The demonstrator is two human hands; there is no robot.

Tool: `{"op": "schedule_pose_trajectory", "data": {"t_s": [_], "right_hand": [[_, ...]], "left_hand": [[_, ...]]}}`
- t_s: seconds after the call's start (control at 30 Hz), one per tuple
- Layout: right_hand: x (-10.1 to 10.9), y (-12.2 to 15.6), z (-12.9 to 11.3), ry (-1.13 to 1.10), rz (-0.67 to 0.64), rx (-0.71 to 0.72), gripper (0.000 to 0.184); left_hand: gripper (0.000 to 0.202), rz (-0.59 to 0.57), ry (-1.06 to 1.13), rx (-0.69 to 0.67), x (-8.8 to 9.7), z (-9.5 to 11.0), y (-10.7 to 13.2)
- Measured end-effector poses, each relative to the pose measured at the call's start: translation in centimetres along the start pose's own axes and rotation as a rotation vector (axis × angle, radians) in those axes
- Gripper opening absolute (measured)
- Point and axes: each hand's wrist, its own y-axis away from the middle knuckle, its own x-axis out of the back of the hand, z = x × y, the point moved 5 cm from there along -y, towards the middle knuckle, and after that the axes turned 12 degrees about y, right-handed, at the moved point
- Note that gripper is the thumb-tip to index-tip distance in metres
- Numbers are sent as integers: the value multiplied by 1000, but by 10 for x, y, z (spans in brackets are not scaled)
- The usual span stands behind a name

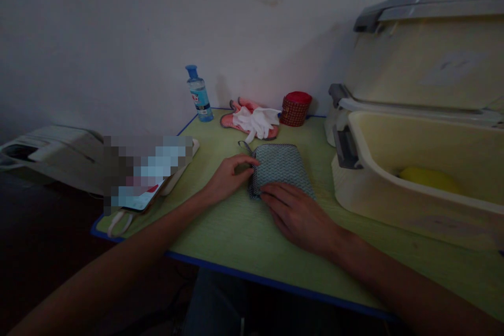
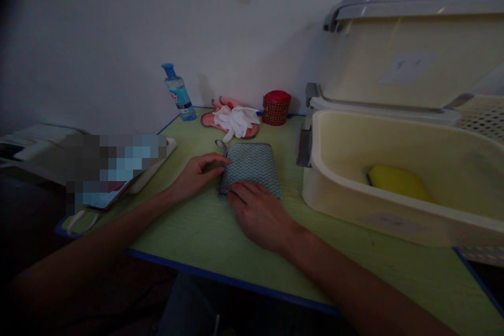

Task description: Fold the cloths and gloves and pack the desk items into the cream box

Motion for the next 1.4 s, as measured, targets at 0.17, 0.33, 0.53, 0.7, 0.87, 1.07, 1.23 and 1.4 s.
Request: {"op": "schedule_pose_trajectory", "data": {"t_s": [0.17,0.33,0.53,0.7,0.87,1.07,1.23,1.4], "right_hand": [[1,0,-3,7,29,36,27],[-1,0,-4,-2,-20,43,27],[-2,0,-5,-12,-31,83,29],[-4,0,-5,-5,-20,109,31],[-4,0,-5,-13,-25,111,31],[-5,1,-5,-18,-18,110,30],[-5,1,-6,-9,-27,111,30],[-4,0,-6,9,-22,101,28]], "left_hand": [[18,73,12,2,3,2,0],[17,71,-53,14,1,0,-1],[19,76,-99,4,0,-1,-1],[20,76,-117,8,0,-3,-1],[20,65,-152,-18,-2,0,0],[24,57,-258,-93,-5,3,2],[28,113,-374,-224,-3,12,8],[31,-158,-391,-326,-16,13,10]]}}
